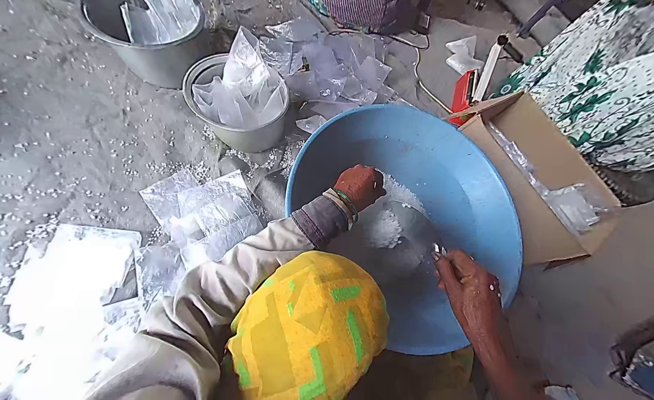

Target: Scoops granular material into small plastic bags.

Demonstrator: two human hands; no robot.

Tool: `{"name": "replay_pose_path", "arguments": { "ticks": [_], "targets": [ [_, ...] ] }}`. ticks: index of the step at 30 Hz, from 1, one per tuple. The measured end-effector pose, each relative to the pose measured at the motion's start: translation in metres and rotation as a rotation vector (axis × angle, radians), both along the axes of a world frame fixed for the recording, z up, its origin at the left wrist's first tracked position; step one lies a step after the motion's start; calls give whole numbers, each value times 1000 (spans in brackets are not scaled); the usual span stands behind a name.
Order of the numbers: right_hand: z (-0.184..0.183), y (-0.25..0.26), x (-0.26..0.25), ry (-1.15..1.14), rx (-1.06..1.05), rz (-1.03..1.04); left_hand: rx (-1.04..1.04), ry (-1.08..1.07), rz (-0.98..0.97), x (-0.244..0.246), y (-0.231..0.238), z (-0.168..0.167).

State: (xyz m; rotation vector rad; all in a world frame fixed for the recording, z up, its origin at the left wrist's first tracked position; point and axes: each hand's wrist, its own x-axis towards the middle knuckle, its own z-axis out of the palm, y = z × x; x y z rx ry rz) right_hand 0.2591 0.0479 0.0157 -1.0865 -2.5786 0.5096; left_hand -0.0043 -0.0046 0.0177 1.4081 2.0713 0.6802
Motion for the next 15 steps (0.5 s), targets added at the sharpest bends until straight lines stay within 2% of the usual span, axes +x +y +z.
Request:
{"name": "replay_pose_path", "arguments": {
  "ticks": [4, 8, 12, 15],
  "targets": [
    [-3, -2, 1, 103, 154, -112, -18, 32, 23, -1, 1, -1],
    [-5, 13, 4, -42, 162, -181, -13, 40, 29, 0, 1, -1],
    [-11, 16, -8, -164, 186, -46, -16, 43, 28, -1, 0, -1],
    [-12, 7, -35, -168, 1, 43, -27, 39, 25, 0, 0, 1]
  ]
}}
